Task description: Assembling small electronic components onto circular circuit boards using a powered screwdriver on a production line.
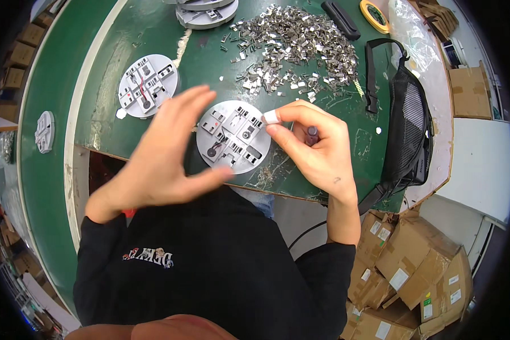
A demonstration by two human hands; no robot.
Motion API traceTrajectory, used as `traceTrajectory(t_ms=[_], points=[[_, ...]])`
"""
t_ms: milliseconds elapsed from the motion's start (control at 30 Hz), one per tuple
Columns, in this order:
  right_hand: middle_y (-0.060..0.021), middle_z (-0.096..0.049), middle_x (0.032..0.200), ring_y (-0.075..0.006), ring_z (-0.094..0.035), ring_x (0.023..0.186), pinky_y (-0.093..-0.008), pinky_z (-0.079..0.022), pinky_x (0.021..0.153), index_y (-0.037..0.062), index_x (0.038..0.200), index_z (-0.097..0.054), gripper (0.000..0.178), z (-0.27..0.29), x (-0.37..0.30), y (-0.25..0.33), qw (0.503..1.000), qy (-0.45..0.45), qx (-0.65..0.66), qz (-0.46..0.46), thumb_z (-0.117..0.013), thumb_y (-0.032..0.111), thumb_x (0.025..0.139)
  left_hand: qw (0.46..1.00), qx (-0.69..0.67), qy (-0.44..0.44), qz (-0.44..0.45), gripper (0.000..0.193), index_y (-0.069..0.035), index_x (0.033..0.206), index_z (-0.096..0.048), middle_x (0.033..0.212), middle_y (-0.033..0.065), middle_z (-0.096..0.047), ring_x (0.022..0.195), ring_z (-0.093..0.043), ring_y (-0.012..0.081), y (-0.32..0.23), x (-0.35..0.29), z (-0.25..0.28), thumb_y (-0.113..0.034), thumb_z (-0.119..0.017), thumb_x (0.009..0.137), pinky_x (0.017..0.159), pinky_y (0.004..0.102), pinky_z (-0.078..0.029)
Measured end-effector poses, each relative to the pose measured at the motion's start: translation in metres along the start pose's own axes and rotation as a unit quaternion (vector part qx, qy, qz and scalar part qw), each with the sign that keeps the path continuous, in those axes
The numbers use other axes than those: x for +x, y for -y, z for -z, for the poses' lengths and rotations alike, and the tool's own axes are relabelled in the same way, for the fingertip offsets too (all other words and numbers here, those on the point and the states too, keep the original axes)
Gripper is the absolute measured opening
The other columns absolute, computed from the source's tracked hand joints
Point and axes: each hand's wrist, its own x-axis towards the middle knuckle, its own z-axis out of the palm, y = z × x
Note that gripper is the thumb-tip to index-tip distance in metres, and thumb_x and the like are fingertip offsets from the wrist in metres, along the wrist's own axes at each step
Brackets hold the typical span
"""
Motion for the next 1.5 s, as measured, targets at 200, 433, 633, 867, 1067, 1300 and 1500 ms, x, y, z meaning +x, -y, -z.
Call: traceTrajectory(t_ms=[200,433,633,867,1067,1300,1500], points=[[0.0008,-0.062,0.082,-0.0037,-0.037,0.056,-0.0187,-0.025,0.05,0.0001,0.089,-0.071,0.011,-0.005,-0.002,0.005,0.999,0.041,0.001,-0.018,-0.073,-0.005,0.08,1.0,-0.027,-0.003,-0.008,0.08,-0.002,0.146,-0.039,0.149,0.0181,-0.041,0.131,-0.044,0.0343,0.019,-0.004,-0.036,-0.014,-0.077,0.076,0.111,0.0447,-0.037],[0.0001,-0.063,0.079,-0.0041,-0.037,0.057,-0.0191,-0.027,0.05,-0.0009,0.088,-0.071,0.008,-0.006,-0.007,0.008,0.994,0.053,-0.06,-0.078,-0.074,-0.002,0.081,0.97,-0.241,-0.004,-0.015,0.059,-0.003,0.13,-0.06,0.135,0.0144,-0.053,0.118,-0.05,0.0286,0.03,-0.007,-0.019,-0.014,-0.081,0.076,0.101,0.0388,-0.043],[0.0,-0.061,0.072,-0.0045,-0.038,0.056,-0.0193,-0.028,0.05,-0.0008,0.089,-0.071,0.006,-0.014,0.003,0.004,0.996,0.05,-0.039,-0.069,-0.073,0.0,0.083,0.981,-0.183,-0.059,0.003,0.029,-0.005,0.107,-0.073,0.125,0.0094,-0.058,0.107,-0.05,0.022,0.03,-0.005,-0.043,-0.006,-0.077,0.078,0.089,0.0312,-0.044],[0.0011,-0.059,0.067,-0.0048,-0.04,0.057,-0.0194,-0.031,0.051,-0.0008,0.091,-0.072,0.006,-0.01,0.011,-0.001,0.987,0.092,-0.017,-0.133,-0.072,0.001,0.085,0.984,-0.138,-0.115,-0.019,0.018,-0.008,0.095,-0.074,0.121,0.008,-0.057,0.104,-0.048,0.0221,0.024,-0.003,-0.05,-0.001,-0.074,0.079,0.085,0.03,-0.044],[0.0003,-0.065,0.076,-0.0028,-0.041,0.058,-0.0162,-0.031,0.052,-0.0011,0.093,-0.072,0.008,-0.007,0.017,0.0,0.977,0.14,-0.027,-0.161,-0.071,-0.002,0.086,0.984,-0.13,-0.119,-0.023,0.022,-0.011,0.097,-0.075,0.121,0.0068,-0.057,0.104,-0.048,0.021,0.025,-0.002,-0.051,-0.001,-0.075,0.078,0.083,0.0287,-0.044],[0.0003,-0.066,0.075,-0.0019,-0.04,0.057,-0.0152,-0.03,0.052,-0.0006,0.093,-0.072,0.007,-0.004,0.025,0.002,0.97,0.178,-0.041,-0.159,-0.071,-0.002,0.086,0.982,-0.143,-0.12,-0.03,0.018,-0.008,0.095,-0.071,0.119,0.0091,-0.056,0.103,-0.048,0.0257,0.026,-0.002,-0.05,-0.001,-0.073,0.078,0.089,0.0325,-0.046],[0.0001,-0.066,0.075,-0.0019,-0.04,0.058,-0.0153,-0.03,0.052,0.0,0.091,-0.072,0.006,-0.002,0.028,0.003,0.967,0.182,-0.021,-0.175,-0.071,-0.002,0.086,0.982,-0.146,-0.117,-0.028,0.018,-0.009,0.095,-0.072,0.119,0.0086,-0.056,0.104,-0.048,0.0255,0.027,-0.003,-0.051,-0.001,-0.073,0.078,0.089,0.032,-0.045]])
